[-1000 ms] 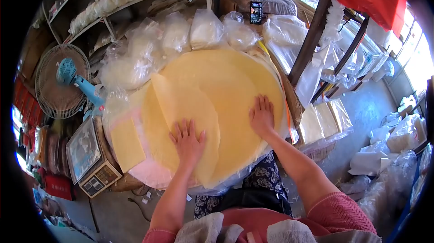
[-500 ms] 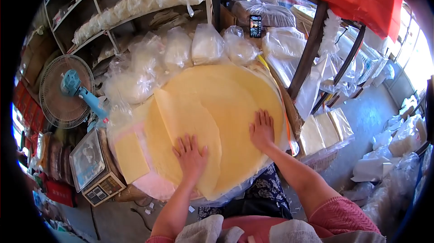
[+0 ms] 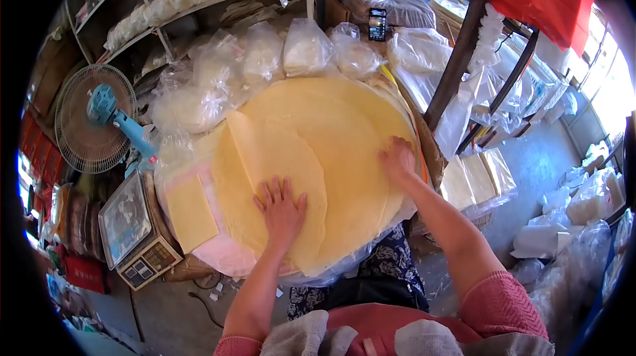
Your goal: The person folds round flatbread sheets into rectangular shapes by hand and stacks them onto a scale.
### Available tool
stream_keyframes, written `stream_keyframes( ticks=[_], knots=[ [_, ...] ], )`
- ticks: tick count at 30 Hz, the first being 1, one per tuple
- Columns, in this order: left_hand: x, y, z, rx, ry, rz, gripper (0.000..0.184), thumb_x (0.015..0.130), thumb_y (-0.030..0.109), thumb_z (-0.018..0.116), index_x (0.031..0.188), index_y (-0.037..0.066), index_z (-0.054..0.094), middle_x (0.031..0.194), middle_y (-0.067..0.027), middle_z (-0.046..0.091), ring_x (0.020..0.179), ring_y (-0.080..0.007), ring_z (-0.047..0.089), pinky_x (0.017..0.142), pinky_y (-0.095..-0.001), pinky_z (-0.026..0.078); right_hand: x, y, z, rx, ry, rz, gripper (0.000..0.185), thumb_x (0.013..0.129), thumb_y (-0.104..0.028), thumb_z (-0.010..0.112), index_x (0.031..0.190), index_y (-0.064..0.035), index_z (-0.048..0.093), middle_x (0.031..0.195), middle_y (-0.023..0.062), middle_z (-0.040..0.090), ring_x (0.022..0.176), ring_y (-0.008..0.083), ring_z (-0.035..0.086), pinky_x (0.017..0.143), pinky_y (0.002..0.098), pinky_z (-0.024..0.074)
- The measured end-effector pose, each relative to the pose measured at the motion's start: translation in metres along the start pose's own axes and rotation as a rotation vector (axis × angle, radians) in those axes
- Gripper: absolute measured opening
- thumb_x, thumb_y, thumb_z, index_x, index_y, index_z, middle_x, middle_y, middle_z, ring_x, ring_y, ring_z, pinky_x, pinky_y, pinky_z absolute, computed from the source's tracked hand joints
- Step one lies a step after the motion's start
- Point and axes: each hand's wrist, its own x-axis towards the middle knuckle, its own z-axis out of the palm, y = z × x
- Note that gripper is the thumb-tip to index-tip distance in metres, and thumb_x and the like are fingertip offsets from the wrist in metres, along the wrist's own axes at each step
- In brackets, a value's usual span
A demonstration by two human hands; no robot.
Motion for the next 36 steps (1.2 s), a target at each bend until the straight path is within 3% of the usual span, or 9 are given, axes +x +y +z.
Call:
stream_keyframes(
  ticks=[6,12,15,18,21,24,27,30,36],
  knots=[
    [0.001,-0.001,0.002,-0.014,-0.028,-0.019,0.062,0.092,0.046,0.046,0.140,0.008,0.041,0.151,-0.0158,0.029,0.141,-0.0405,0.016,0.111,-0.0624,0.006,0.023,-0.006,-0.002,0.008,-0.181,0.208,0.040,0.072,-0.037,0.072,0.096,-0.0064,0.065,0.099,0.0177,0.066,0.096,0.0341,0.062,0.081,0.0438,0.0497],
    [0.002,0.001,-0.002,-0.012,-0.074,-0.037,0.063,0.092,0.047,0.044,0.142,0.009,0.039,0.152,-0.0156,0.027,0.142,-0.0400,0.014,0.111,-0.0619,0.004,0.042,0.010,0.020,0.083,-0.109,0.090,0.026,0.069,-0.030,0.070,0.073,-0.0046,0.065,0.077,0.0147,0.068,0.077,0.0307,0.066,0.070,0.0400,0.0512],
    [0.002,0.001,-0.001,-0.012,-0.083,-0.031,0.063,0.093,0.048,0.043,0.142,0.009,0.039,0.153,-0.0155,0.027,0.143,-0.0394,0.013,0.111,-0.0616,0.003,0.037,-0.003,0.000,0.398,-0.204,0.207,0.023,0.068,-0.024,0.067,0.082,-0.0061,0.066,0.084,0.0160,0.069,0.084,0.0306,0.066,0.074,0.0389,0.0516],
    [0.002,-0.001,0.001,-0.007,-0.106,-0.001,0.063,0.093,0.048,0.043,0.143,0.010,0.038,0.153,-0.0144,0.026,0.143,-0.0379,0.014,0.112,-0.0608,0.005,0.019,-0.005,-0.022,0.559,-0.016,0.171,0.017,0.068,-0.020,0.069,0.072,-0.0045,0.063,0.066,0.0088,0.064,0.060,0.0186,0.062,0.056,0.0336,0.0487],
    [0.004,-0.002,0.002,0.006,-0.173,0.054,0.062,0.093,0.048,0.044,0.144,0.013,0.036,0.153,-0.0122,0.025,0.143,-0.0356,0.015,0.112,-0.0599,0.008,0.003,0.041,0.009,0.279,0.104,0.137,0.015,0.070,-0.017,0.070,0.072,-0.0033,0.063,0.065,0.0067,0.062,0.056,0.0171,0.062,0.050,0.0318,0.0488],
    [0.014,0.002,-0.002,0.016,-0.251,0.075,0.063,0.093,0.049,0.043,0.145,0.014,0.034,0.154,-0.0118,0.025,0.143,-0.0340,0.015,0.113,-0.0585,0.007,-0.004,0.065,0.013,0.463,-0.066,0.357,0.027,0.069,-0.022,0.075,0.087,-0.0037,0.066,0.072,0.0099,0.066,0.067,0.0197,0.066,0.059,0.0336,0.0524],
    [0.009,0.002,-0.008,0.035,-0.254,0.086,0.063,0.093,0.050,0.043,0.145,0.015,0.033,0.153,-0.0116,0.025,0.143,-0.0321,0.016,0.113,-0.0576,0.007,-0.033,0.046,-0.018,0.821,-0.249,0.544,0.039,0.073,-0.023,0.077,0.102,-0.0024,0.063,0.074,0.0072,0.066,0.061,0.0158,0.065,0.051,0.0280,0.0510],
    [-0.001,-0.005,0.007,0.020,-0.160,0.134,0.063,0.092,0.049,0.044,0.145,0.015,0.034,0.153,-0.0115,0.026,0.143,-0.0309,0.017,0.113,-0.0573,0.007,-0.053,0.042,-0.027,0.771,-0.426,0.432,0.044,0.081,-0.018,0.072,0.118,-0.0030,0.053,0.087,0.0064,0.065,0.063,0.0161,0.065,0.048,0.0308,0.0521],
    [-0.005,-0.003,0.002,-0.026,-0.115,0.141,0.062,0.092,0.046,0.046,0.143,0.014,0.037,0.151,-0.0113,0.029,0.142,-0.0313,0.020,0.113,-0.0571,0.008,-0.097,0.022,-0.020,1.016,-0.398,0.210,0.031,0.084,-0.012,0.065,0.112,-0.0042,0.058,0.076,0.0032,0.064,0.052,0.0109,0.058,0.042,0.0251,0.0443]
  ],
)
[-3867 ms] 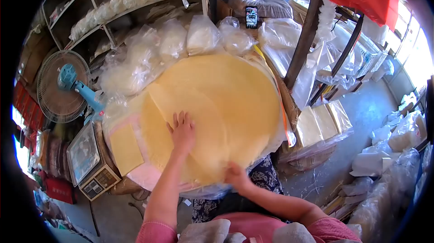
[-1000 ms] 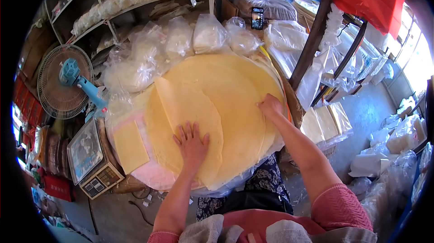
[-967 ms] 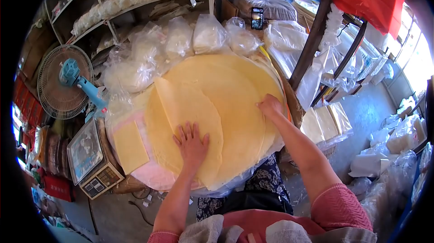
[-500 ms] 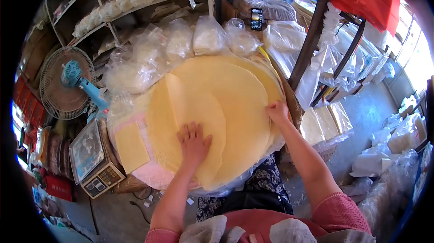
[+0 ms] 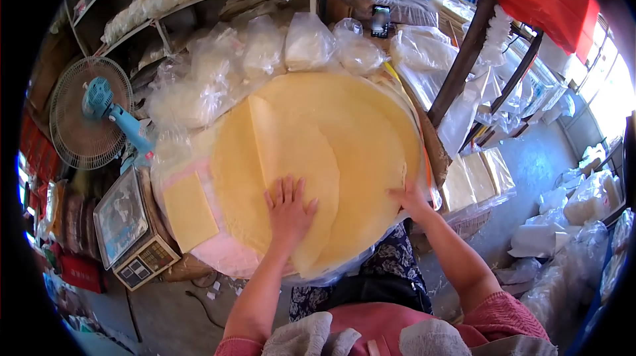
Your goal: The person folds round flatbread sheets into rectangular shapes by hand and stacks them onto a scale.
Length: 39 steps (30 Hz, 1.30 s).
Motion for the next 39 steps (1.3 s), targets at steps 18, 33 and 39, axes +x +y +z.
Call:
stream_keyframes(
  ticks=[18,33,39],
  knots=[
    [-0.002,-0.004,-0.006,-0.328,0.271,-0.006,0.057,0.084,0.019,0.059,0.137,0.006,0.043,0.147,-0.0144,0.034,0.139,-0.0334,0.027,0.113,-0.0525,0.020,0.001,-0.061,0.136,-1.227,-0.623,-0.486,0.061,0.081,-0.014,0.054,0.138,-0.0054,0.035,0.071,0.0202,0.064,0.070,0.0394,0.064,0.064,0.0481,0.0498],
    [-0.008,-0.013,0.009,-0.254,0.440,0.012,0.021,0.079,0.003,0.059,0.099,0.002,0.064,0.114,-0.0099,0.062,0.116,-0.0296,0.053,0.100,-0.0470,0.038,-0.061,-0.014,0.079,-1.092,-0.174,-0.758,0.041,0.074,-0.011,0.063,0.115,-0.0085,0.057,0.087,0.0107,0.055,0.086,0.0305,0.055,0.077,0.0417,0.0464],
    [-0.007,-0.012,0.006,-0.250,0.431,-0.001,0.019,0.080,0.005,0.057,0.096,0.004,0.065,0.113,-0.0100,0.063,0.117,-0.0293,0.053,0.100,-0.0474,0.038,-0.075,-0.009,0.077,-1.084,-0.170,-0.781,0.039,0.073,-0.009,0.063,0.112,-0.0100,0.061,0.081,0.0085,0.053,0.080,0.0284,0.054,0.073,0.0409,0.0460]
  ],
)
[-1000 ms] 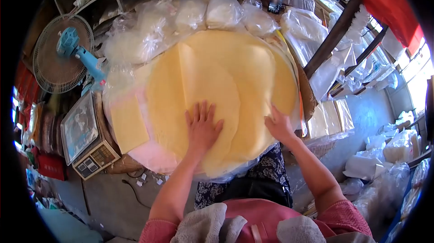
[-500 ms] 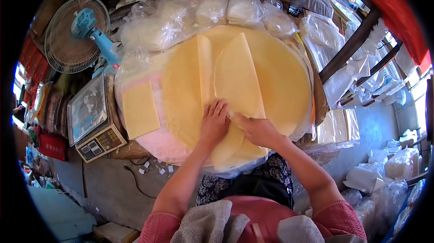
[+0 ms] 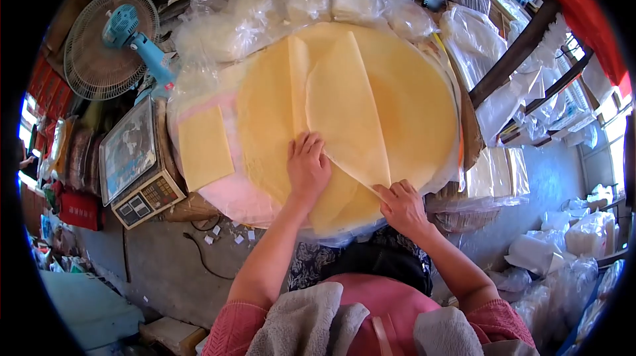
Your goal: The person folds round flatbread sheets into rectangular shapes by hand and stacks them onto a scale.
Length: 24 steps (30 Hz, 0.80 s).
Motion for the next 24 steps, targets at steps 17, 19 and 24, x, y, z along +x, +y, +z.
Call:
stream_keyframes(
  ticks=[17,19,24],
  knots=[
    [0.002,0.005,0.000,0.066,0.021,0.013,0.022,0.075,0.007,0.059,0.096,0.004,0.059,0.112,-0.0114,0.061,0.113,-0.0314,0.054,0.096,-0.0509,0.040,-0.021,0.000,-0.005,0.260,0.135,0.102,0.041,0.076,0.001,0.061,0.116,-0.0094,0.060,0.080,0.0113,0.052,0.069,0.0282,0.058,0.061,0.0382,0.0496],
    [0.003,0.004,0.001,0.064,0.025,0.018,0.022,0.074,0.006,0.059,0.096,0.004,0.059,0.112,-0.0114,0.061,0.112,-0.0314,0.054,0.096,-0.0509,0.040,-0.018,-0.008,-0.006,0.350,0.210,0.251,0.041,0.077,-0.001,0.063,0.116,-0.0096,0.060,0.081,0.0117,0.053,0.068,0.0274,0.059,0.062,0.0373,0.0500],
    [0.002,0.005,0.003,0.096,0.039,0.003,0.024,0.073,0.005,0.059,0.096,0.004,0.059,0.112,-0.0114,0.061,0.113,-0.0316,0.054,0.096,-0.0506,0.040,-0.037,-0.002,0.011,0.433,0.189,0.369,0.041,0.077,-0.004,0.067,0.117,-0.0106,0.060,0.085,0.0123,0.055,0.070,0.0263,0.061,0.063,0.0362,0.0505]
  ],
)
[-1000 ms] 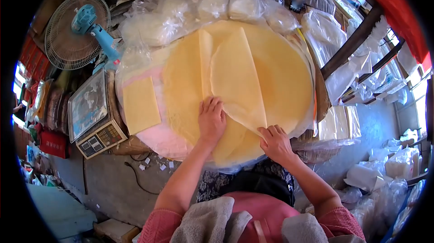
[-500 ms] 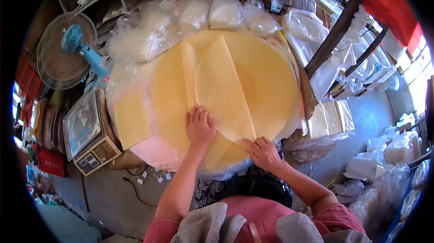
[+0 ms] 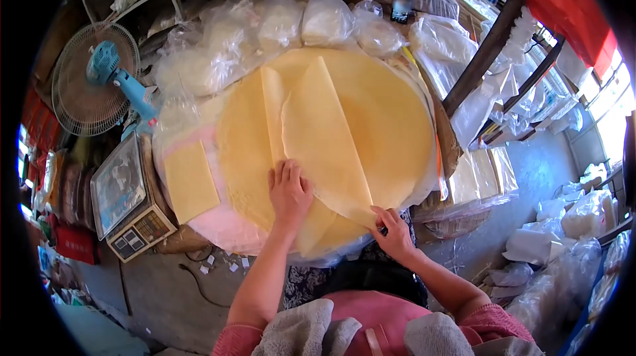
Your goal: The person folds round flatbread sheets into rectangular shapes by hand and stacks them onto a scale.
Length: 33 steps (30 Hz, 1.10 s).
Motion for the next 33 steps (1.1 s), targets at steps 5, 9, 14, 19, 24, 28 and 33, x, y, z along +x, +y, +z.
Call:
stream_keyframes(
  ticks=[5,9,14,19,24,28,33],
  knots=[
    [0.000,-0.002,0.000,-0.030,-0.017,-0.005,0.024,0.072,0.005,0.059,0.096,0.004,0.059,0.113,-0.0122,0.060,0.114,-0.0312,0.053,0.096,-0.0496,0.040,-0.007,0.004,-0.002,-0.179,-0.112,-0.271,0.036,0.077,-0.006,0.068,0.112,-0.0115,0.064,0.085,0.0120,0.055,0.072,0.0285,0.061,0.064,0.0366,0.0510],
    [-0.002,-0.006,0.003,-0.042,-0.025,-0.003,0.024,0.072,0.004,0.059,0.095,0.003,0.059,0.113,-0.0127,0.060,0.115,-0.0309,0.053,0.097,-0.0493,0.039,0.008,-0.002,-0.018,-0.061,-0.413,-0.195,0.026,0.082,-0.007,0.061,0.107,-0.0117,0.067,0.091,0.0126,0.058,0.082,0.0307,0.061,0.065,0.0382,0.0513],
    [0.000,-0.004,-0.002,-0.073,-0.043,-0.033,0.028,0.072,0.006,0.059,0.100,0.002,0.059,0.115,-0.0128,0.059,0.117,-0.0315,0.052,0.101,-0.0496,0.036,0.097,-0.007,-0.024,-0.147,-0.098,-0.438,0.038,0.087,-0.015,0.059,0.123,-0.0045,0.056,0.114,0.0200,0.058,0.102,0.0375,0.056,0.086,0.0441,0.0473],
    [0.004,-0.001,-0.007,-0.074,-0.065,-0.037,0.038,0.074,0.010,0.057,0.110,0.000,0.058,0.122,-0.0157,0.056,0.120,-0.0340,0.049,0.103,-0.0511,0.034,0.174,0.020,0.042,-0.341,-0.045,-0.243,0.058,0.093,-0.032,0.052,0.139,0.0011,0.037,0.145,0.0209,0.034,0.135,0.0365,0.031,0.110,0.0453,0.0269],
    [0.002,-0.004,-0.004,-0.064,-0.075,-0.025,0.042,0.075,0.015,0.056,0.114,-0.001,0.058,0.128,-0.0172,0.053,0.122,-0.0347,0.047,0.104,-0.0523,0.033,0.189,0.015,0.085,-0.455,-0.089,-0.221,0.065,0.095,-0.040,0.046,0.142,0.0019,0.031,0.152,0.0174,0.024,0.142,0.0344,0.018,0.114,0.0462,0.0180],
    [0.001,-0.004,-0.003,-0.076,-0.071,-0.030,0.041,0.073,0.014,0.056,0.111,-0.001,0.059,0.127,-0.0168,0.054,0.123,-0.0336,0.046,0.105,-0.0513,0.033,0.189,0.016,0.091,-0.544,-0.113,-0.190,0.067,0.094,-0.043,0.045,0.142,0.0023,0.031,0.153,0.0167,0.023,0.142,0.0349,0.018,0.114,0.0478,0.0167],
    [0.003,-0.001,-0.005,-0.062,-0.057,-0.046,0.038,0.071,0.009,0.056,0.107,-0.002,0.062,0.123,-0.0159,0.057,0.120,-0.0324,0.048,0.104,-0.0463,0.035,0.175,0.013,0.085,-0.648,-0.176,-0.254,0.063,0.095,-0.043,0.044,0.143,-0.0050,0.034,0.152,0.0150,0.026,0.141,0.0334,0.020,0.113,0.0500,0.0170]
  ],
)
